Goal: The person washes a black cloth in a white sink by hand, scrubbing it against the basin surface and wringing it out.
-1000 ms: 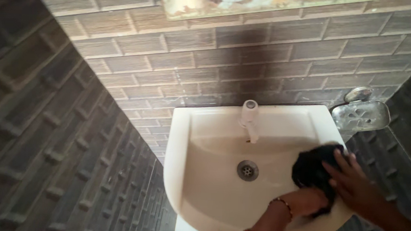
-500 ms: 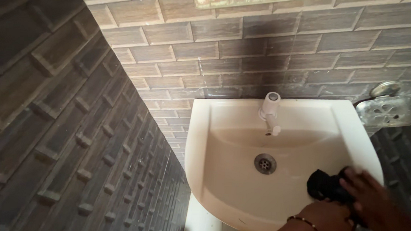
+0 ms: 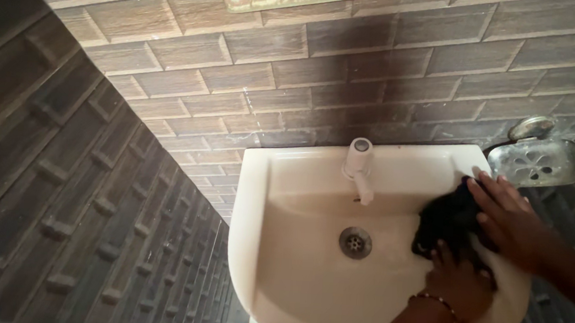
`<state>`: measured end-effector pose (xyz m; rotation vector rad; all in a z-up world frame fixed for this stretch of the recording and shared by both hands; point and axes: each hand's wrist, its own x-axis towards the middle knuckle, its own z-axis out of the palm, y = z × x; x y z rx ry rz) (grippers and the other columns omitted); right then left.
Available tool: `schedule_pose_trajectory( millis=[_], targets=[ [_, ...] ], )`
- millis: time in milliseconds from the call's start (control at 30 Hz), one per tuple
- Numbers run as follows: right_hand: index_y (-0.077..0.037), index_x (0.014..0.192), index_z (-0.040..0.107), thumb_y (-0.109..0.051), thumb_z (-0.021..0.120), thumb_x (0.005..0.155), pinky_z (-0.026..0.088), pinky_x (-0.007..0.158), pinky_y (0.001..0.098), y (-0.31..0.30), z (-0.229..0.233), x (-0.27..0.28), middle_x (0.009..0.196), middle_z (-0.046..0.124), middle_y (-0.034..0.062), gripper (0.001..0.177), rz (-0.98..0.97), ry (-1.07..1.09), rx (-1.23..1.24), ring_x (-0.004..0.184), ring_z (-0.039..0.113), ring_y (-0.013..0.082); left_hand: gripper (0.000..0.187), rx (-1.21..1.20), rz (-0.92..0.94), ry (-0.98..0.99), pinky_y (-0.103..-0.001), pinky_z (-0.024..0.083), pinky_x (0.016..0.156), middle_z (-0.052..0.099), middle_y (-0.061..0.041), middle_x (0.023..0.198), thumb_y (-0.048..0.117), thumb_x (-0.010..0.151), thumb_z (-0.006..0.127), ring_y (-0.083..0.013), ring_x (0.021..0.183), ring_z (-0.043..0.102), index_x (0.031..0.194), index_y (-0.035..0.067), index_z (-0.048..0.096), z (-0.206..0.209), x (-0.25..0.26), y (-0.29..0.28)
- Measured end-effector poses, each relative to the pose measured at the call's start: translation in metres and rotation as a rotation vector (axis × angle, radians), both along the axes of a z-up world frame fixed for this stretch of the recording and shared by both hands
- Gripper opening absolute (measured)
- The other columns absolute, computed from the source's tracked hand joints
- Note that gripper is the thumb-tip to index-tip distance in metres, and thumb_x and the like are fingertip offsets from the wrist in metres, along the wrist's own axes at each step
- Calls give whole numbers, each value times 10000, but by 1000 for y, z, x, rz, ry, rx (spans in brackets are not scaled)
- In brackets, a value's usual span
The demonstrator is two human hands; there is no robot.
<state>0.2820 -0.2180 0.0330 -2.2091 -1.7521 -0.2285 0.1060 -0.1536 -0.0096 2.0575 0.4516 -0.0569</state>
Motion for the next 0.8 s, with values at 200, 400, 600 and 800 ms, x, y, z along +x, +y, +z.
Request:
schedule_pose_trajectory(
  millis=[200, 400, 600, 800],
  targets=[
    [-133, 1561, 293, -311, 450, 963, 213, 1190, 550, 8, -12, 16, 1661, 202, 198, 643, -56, 30, 67, 1489, 207, 483, 821, 42, 61, 136, -706, 229, 1150, -57, -263, 1715, 434, 956, 388, -517, 1559, 8, 1667, 154, 88, -6, 22, 25],
    [-180, 1534, 382, -363, 487, 943, 230, 1178, 535, -5, -27, 3, 1647, 259, 201, 628, -195, 121, 75, 1490, 237, 480, 857, -26, -103, 289, -692, 207, 1160, -118, -209, 1699, 421, 909, 400, -458, 1559, -38, 1640, 172, 29, -4, 5, 26],
    [-182, 1482, 444, -358, 589, 890, 225, 1178, 567, -42, -40, -37, 1664, 264, 159, 635, -311, 176, 71, 1495, 225, 476, 671, 166, -529, 145, -624, 28, 1237, 74, -249, 1690, 425, 1034, 223, -595, 1514, -91, 1580, 43, 299, -68, 3, 12],
    [-97, 1346, 528, -336, 631, 823, 199, 1272, 575, -76, -66, -84, 1628, 357, 124, 584, -308, 146, 226, 1506, 348, 371, 606, 71, -505, 26, -566, 250, 1224, 477, -338, 1528, 391, 1083, 310, -562, 1447, 362, 1422, -45, 558, -73, -26, 10]
  ],
)
